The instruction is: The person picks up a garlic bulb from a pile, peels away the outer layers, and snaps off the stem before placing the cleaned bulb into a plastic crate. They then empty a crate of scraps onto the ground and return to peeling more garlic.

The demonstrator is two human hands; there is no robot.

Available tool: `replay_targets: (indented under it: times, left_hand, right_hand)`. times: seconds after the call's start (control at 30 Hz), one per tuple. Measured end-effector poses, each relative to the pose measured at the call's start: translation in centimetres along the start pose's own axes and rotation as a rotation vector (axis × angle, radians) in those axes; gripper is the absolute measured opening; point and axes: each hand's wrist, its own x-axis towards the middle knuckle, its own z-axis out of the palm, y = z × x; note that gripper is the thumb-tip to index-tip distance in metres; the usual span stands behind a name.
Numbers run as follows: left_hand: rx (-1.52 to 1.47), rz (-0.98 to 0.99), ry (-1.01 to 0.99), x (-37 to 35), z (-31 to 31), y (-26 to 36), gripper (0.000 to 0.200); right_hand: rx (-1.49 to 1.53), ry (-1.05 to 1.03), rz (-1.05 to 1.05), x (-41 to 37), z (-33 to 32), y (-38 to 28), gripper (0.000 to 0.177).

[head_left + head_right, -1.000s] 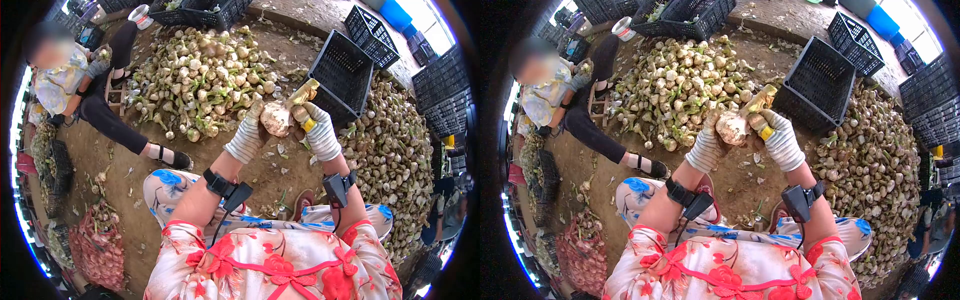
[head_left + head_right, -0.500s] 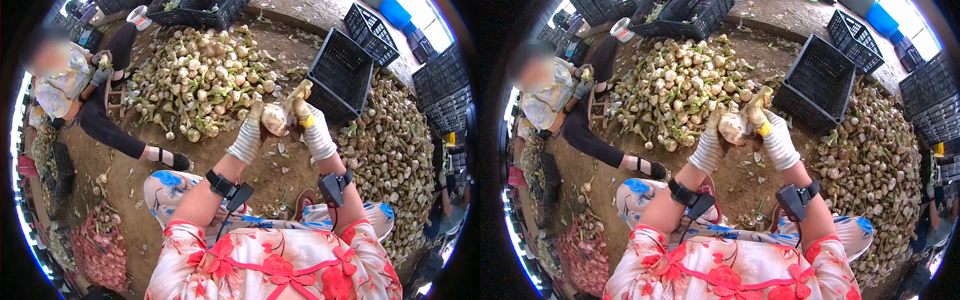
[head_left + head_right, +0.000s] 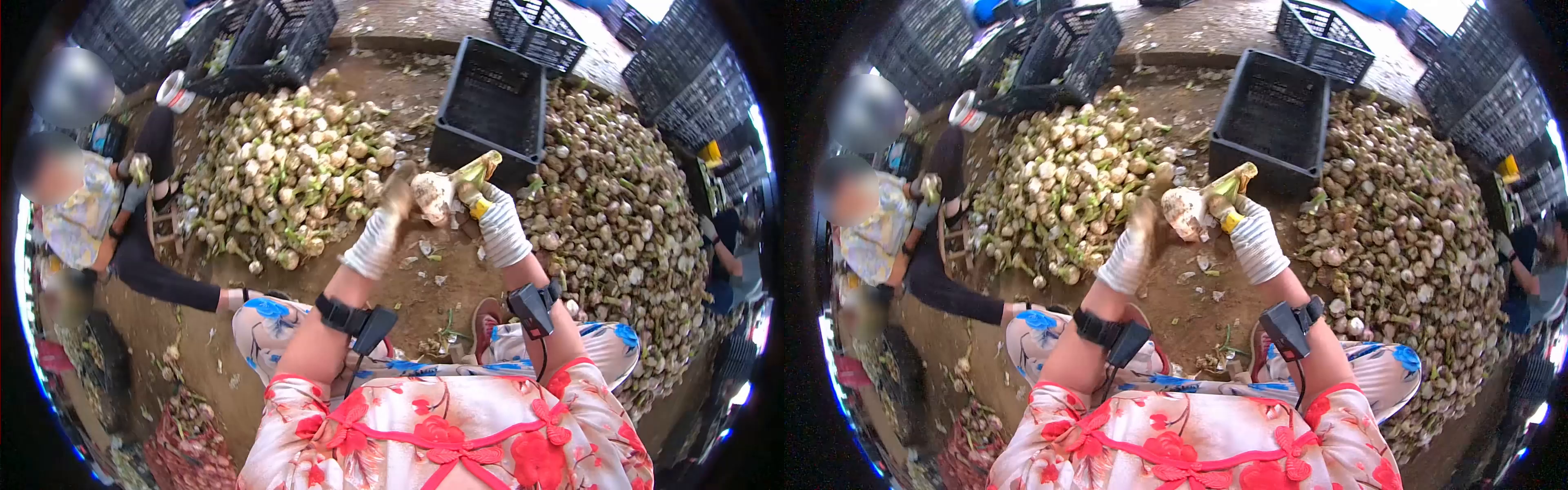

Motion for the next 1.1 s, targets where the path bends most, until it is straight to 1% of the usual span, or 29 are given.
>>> replay_targets:
  times: [0.03, 0.07, 0.1, 0.13, 0.17, 0.2, 0.23, 0.27, 0.3, 0.33, 0.37, 0.4, 0.43, 0.47, 0.5, 0.57, 0.6, 0.63, 0.67, 0.7, 0.73, 0.77, 0.8, 0.83, 0.9, 0.93, 0.97, 1.03, 1.1]
  left_hand:
    - [0.622, 0.255, 0.195, 1.9, 0.2, -2.2, 0.045]
    - [0.659, 0.438, 0.107, 2.0, -0.4, -4.2, 0.056]
    - [0.688, 0.624, 0.019, 1.5, 0.5, -4.9, 0.071]
    - [-0.223, 0.255, 0.001, 1.8, 1.2, -5.1, 0.065]
    - [0.472, 0.577, 0.080, 1.6, 2.2, -5.7, 0.054]
    - [0.328, 0.397, 0.100, 1.1, 3.4, -5.5, 0.047]
    - [0.188, 0.222, 0.119, 0.9, 4.4, -5.4, 0.041]
    - [0.246, 0.212, 0.055, 1.2, 5.1, -6.1, 0.036]
    - [0.191, 0.089, -0.055, 1.8, 5.6, -7.0, 0.042]
    - [0.069, 0.049, -0.087, 2.7, 6.1, -7.7, 0.046]
    - [-0.054, 0.000, -0.117, 3.3, 6.5, -8.4, 0.051]
    - [-0.040, -0.016, -0.126, 3.5, 7.4, -8.6, 0.051]
    - [-0.095, -0.106, -0.180, 3.6, 8.2, -8.8, 0.057]
    - [-0.149, -0.198, -0.233, 3.7, 9.2, -8.9, 0.064]
    - [-0.134, -0.218, -0.242, 3.8, 10.2, -9.1, 0.064]
    - [0.108, -0.283, -0.196, 4.3, 12.4, -9.5, 0.069]
    - [0.079, -0.355, -0.281, 4.3, 13.3, -9.0, 0.064]
    - [0.092, -0.371, -0.294, 4.9, 12.3, -10.6, 0.064]
    - [0.348, -0.044, -0.192, 6.0, 10.0, -13.2, 0.063]
    - [0.590, 0.293, -0.086, 5.9, 11.2, -13.7, 0.063]
    - [1.165, 0.718, -0.023, 5.0, 12.5, -13.9, 0.063]
    - [1.171, 0.716, -0.034, 5.1, 12.7, -14.0, 0.063]
    - [1.021, 0.645, -0.013, 5.4, 13.2, -13.7, 0.058]
    - [0.871, 0.570, 0.006, 5.6, 13.9, -13.4, 0.054]
    - [0.440, 0.087, -0.002, 5.4, 15.4, -11.8, 0.038]
    - [0.418, -0.094, -0.103, 6.3, 14.5, -11.2, 0.037]
    - [0.390, -0.275, -0.195, 7.2, 13.4, -10.8, 0.035]
    - [0.464, -0.312, -0.185, 7.0, 14.2, -10.6, 0.032]
    - [0.690, 0.010, -0.011, 7.4, 13.9, -11.3, 0.029]
  right_hand:
    - [0.050, 0.042, -0.016, -0.3, -0.6, 0.0, 0.026]
    - [0.089, 0.068, -0.076, -0.9, -0.9, -0.2, 0.024]
    - [0.055, 0.053, -0.073, -1.7, -1.3, -0.9, 0.024]
    - [-0.006, 0.087, -0.079, -2.3, -1.6, -1.3, 0.023]
    - [-0.065, 0.124, -0.082, -2.8, -2.2, -1.5, 0.022]
    - [-0.051, 0.140, -0.086, -2.8, -3.7, -0.5, 0.022]
    - [-0.280, 0.198, -0.266, -2.1, -5.7, 1.3, 0.022]
    - [-0.511, 0.258, -0.444, -1.9, -7.1, 2.0, 0.021]
    - [-0.502, 0.271, -0.455, -2.2, -7.8, 1.6, 0.021]
    - [-0.478, 0.317, -0.476, -2.7, -8.4, 1.3, 0.022]
    - [-0.451, 0.368, -0.491, -3.3, -9.0, 1.1, 0.022]
    - [-0.258, 0.317, -0.346, -3.9, -9.9, 0.6, 0.024]
    - [-0.122, 0.250, -0.381, -4.5, -10.6, 0.0, 0.025]
    - [0.063, 0.164, -0.335, -5.4, -11.4, -0.7, 0.025]
    - [0.247, 0.078, -0.290, -6.7, -11.8, -2.0, 0.025]
    - [0.273, 0.074, -0.293, -7.0, -13.7, -1.0, 0.024]
    - [0.274, 0.131, -0.272, -7.0, -14.3, -0.7, 0.023]
    - [0.276, 0.186, -0.251, -7.3, -14.6, -0.5, 0.023]
    - [0.274, 0.257, -0.317, -7.6, -14.7, -0.5, 0.020]
    - [0.284, 0.272, -0.327, -8.1, -15.0, -0.6, 0.020]
    - [0.216, 0.313, -0.337, -8.7, -15.1, -0.7, 0.020]
    - [0.147, 0.351, -0.344, -9.1, -15.3, -0.7, 0.019]
    - [0.058, 0.366, -0.385, -9.2, -15.9, -0.3, 0.020]
    - [0.066, 0.374, -0.394, -9.4, -16.5, 0.0, 0.020]
    - [0.287, 0.340, -0.482, -10.0, -17.2, 0.3, 0.022]
    - [0.463, 0.307, -0.333, -10.0, -18.0, 1.0, 0.023]
    - [0.470, 0.307, -0.339, -9.9, -18.5, 1.6, 0.023]
    - [0.518, 0.262, -0.344, -9.7, -18.9, 2.4, 0.022]
    - [0.549, 0.271, -0.345, -9.3, -18.3, 2.4, 0.020]
